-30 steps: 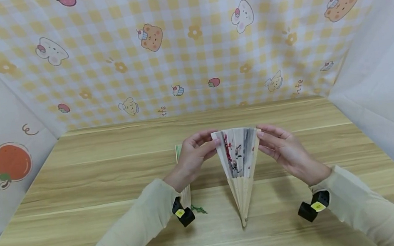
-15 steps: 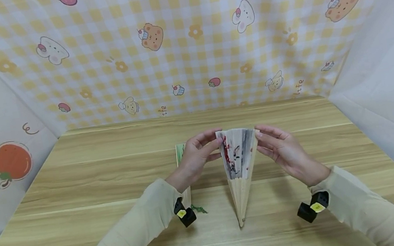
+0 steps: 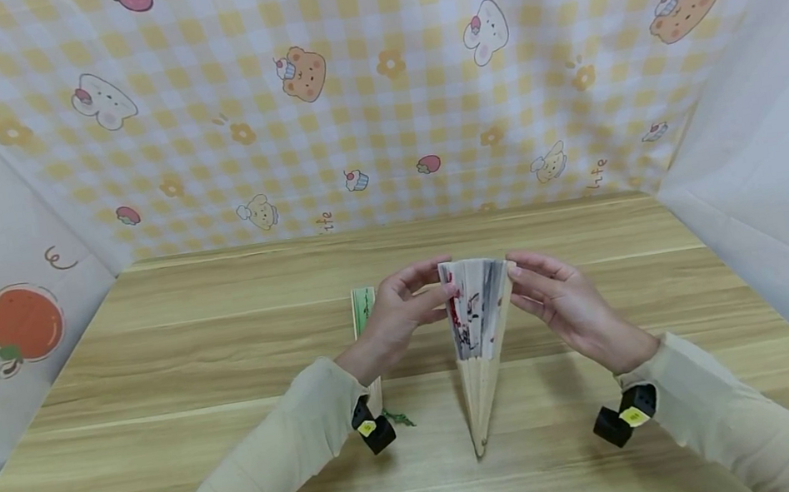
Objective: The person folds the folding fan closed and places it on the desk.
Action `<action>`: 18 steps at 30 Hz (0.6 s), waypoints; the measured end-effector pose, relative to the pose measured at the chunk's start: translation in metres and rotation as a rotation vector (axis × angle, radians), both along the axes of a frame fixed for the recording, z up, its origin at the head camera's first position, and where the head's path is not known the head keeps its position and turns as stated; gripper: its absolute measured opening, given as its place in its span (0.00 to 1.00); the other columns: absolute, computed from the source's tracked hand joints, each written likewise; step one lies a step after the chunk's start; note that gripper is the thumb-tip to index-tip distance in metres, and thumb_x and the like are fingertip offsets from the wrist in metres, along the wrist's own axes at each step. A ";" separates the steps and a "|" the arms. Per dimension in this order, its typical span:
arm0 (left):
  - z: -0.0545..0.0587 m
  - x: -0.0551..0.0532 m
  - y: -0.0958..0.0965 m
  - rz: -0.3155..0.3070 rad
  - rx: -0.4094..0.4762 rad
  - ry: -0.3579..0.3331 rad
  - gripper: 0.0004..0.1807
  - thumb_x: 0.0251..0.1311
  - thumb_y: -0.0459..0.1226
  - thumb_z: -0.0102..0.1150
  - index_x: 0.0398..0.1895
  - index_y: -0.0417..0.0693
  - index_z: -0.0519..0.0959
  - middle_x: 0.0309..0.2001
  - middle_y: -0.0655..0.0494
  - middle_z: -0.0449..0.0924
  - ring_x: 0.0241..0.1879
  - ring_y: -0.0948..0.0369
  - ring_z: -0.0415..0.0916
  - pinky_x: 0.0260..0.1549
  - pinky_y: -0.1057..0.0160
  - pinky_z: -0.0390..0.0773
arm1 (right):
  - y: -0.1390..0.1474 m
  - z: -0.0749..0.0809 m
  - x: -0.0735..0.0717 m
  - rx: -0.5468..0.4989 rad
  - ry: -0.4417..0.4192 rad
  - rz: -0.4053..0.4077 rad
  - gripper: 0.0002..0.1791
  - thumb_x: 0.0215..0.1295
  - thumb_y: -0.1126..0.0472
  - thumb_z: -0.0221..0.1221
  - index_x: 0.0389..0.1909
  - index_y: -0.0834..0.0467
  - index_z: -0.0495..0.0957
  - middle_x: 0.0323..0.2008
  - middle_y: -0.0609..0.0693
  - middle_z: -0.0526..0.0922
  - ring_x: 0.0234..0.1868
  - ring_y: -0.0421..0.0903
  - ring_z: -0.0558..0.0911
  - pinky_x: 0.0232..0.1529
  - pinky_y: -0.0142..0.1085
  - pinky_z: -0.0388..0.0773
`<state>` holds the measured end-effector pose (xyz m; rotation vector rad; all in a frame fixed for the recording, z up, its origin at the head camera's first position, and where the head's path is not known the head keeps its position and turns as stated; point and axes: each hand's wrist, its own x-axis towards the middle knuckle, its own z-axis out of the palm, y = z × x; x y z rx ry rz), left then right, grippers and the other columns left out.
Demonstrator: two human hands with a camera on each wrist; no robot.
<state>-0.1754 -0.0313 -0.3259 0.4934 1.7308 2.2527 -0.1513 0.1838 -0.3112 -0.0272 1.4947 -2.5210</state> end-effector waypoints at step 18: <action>-0.002 0.002 0.006 -0.008 -0.026 -0.009 0.20 0.56 0.30 0.54 0.54 0.39 0.70 0.41 0.51 0.74 0.39 0.59 0.74 0.39 0.55 0.77 | -0.005 0.000 0.003 0.045 0.033 0.034 0.08 0.59 0.68 0.54 0.35 0.55 0.79 0.34 0.47 0.79 0.34 0.39 0.79 0.38 0.28 0.77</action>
